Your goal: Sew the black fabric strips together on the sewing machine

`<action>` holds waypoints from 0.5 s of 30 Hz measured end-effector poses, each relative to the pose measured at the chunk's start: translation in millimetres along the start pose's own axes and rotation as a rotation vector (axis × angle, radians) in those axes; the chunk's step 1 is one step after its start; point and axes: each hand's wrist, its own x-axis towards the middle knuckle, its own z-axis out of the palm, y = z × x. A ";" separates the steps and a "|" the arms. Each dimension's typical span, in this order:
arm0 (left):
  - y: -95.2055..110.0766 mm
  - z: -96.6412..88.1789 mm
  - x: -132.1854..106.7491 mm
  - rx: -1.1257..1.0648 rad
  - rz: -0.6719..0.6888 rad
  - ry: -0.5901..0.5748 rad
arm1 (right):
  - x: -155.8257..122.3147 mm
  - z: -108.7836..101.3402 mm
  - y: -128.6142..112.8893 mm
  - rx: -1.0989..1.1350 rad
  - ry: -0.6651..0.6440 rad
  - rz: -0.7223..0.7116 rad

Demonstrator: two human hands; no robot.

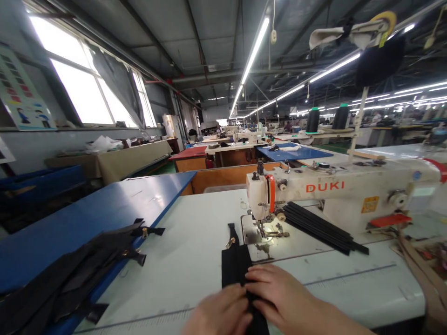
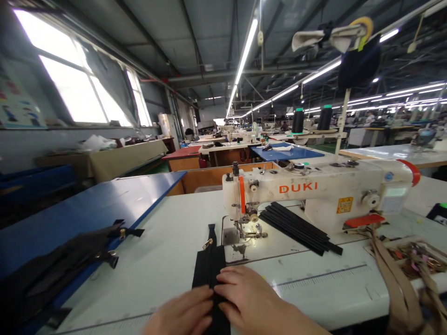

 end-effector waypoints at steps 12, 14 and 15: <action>-71.4 11.0 80.4 0.075 -0.558 -0.469 | 0.3 5.6 3.9 0.001 0.024 -0.002; -73.5 10.7 84.5 0.079 -0.552 -0.513 | 0.8 4.9 3.8 -0.005 0.014 0.003; -75.4 10.2 85.9 0.078 -0.551 -0.531 | 1.0 4.5 3.6 -0.007 0.009 0.006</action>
